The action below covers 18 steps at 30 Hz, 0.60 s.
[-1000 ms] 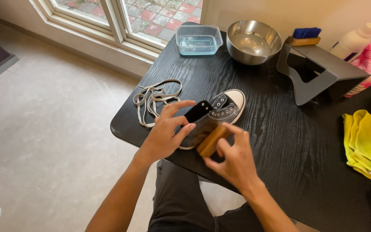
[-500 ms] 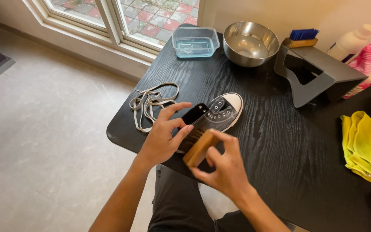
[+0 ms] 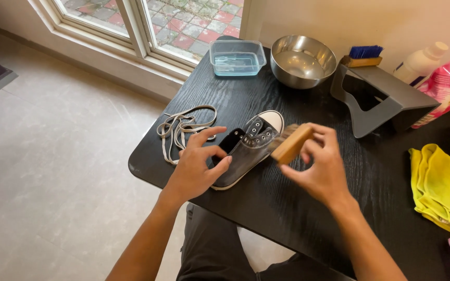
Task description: Cleaning a black sneaker by scrubbing it with a brush and wiping it with a cloth.
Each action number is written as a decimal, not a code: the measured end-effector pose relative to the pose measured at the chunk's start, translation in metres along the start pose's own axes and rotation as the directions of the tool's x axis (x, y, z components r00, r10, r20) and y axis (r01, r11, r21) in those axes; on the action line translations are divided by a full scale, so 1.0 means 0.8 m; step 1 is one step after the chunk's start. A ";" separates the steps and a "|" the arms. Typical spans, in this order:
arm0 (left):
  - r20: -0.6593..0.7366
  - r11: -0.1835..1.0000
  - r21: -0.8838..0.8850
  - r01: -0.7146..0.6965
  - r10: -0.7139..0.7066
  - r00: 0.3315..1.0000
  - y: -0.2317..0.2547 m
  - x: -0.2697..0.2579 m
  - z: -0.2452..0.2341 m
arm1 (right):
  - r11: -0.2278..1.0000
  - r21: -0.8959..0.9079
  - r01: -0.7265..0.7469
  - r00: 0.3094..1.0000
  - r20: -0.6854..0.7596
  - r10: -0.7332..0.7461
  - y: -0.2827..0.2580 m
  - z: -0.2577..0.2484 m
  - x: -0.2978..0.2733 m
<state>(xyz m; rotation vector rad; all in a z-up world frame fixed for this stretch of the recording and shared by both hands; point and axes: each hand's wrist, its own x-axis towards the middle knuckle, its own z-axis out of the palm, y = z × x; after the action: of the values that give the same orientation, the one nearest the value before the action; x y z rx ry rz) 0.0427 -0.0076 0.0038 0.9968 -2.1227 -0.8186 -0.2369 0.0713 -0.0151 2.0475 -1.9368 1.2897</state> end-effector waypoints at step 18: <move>-0.006 0.990 0.135 -0.037 0.038 0.999 0.001 0.024 0.031 | 0.954 -0.287 0.093 0.992 -0.050 -0.112 0.074 0.022 0.015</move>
<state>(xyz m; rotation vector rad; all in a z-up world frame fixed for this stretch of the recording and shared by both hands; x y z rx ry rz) 0.0138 -0.0160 -0.0049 1.0241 -2.2061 -0.6590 -0.2791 0.0392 -0.0490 1.9114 -1.8360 0.9783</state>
